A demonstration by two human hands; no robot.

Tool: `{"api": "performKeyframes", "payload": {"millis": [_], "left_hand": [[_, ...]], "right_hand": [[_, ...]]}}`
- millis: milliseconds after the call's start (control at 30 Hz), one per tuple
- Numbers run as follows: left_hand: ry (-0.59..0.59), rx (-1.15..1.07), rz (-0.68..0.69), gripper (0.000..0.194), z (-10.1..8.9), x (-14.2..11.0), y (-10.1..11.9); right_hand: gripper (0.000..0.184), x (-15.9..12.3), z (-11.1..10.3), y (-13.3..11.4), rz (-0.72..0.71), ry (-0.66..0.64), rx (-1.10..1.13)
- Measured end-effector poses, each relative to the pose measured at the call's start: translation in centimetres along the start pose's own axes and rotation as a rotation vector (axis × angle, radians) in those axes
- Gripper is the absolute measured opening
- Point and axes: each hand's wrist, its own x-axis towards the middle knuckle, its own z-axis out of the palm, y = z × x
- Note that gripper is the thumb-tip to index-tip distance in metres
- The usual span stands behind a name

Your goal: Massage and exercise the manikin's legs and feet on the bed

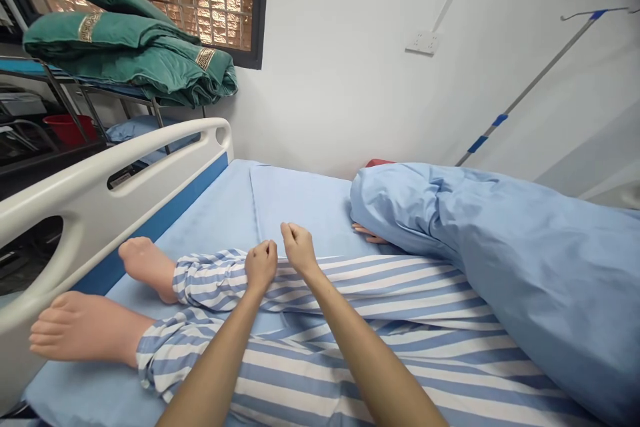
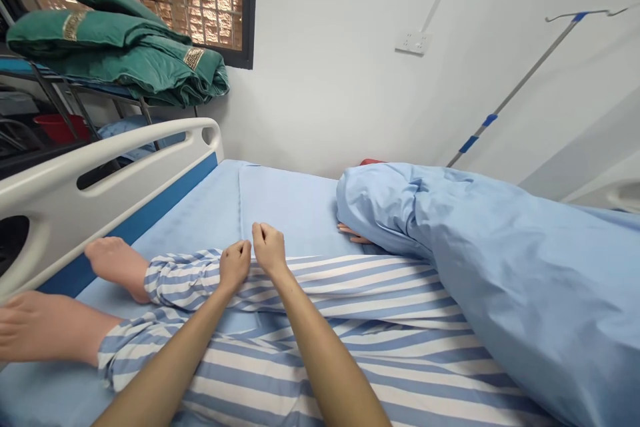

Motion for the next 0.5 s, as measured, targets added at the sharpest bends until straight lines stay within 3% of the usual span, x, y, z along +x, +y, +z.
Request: {"api": "performKeyframes", "payload": {"millis": [100, 300, 500], "left_hand": [[0.02, 0.012, 0.004, 0.036, 0.1, -0.1, 0.1], [0.012, 0.046, -0.001, 0.035, 0.5, -0.2, 0.0], [-0.078, 0.042, -0.099, 0.03, 0.3, 0.5, 1.9]], "right_hand": [[0.04, -0.3, -0.9, 1.2, 0.005, 0.024, -0.015], [0.04, -2.0, 0.1, 5.2, 0.1, 0.079, -0.054], [0.04, -1.8, -0.2, 5.1, 0.142, 0.096, 0.01]]}}
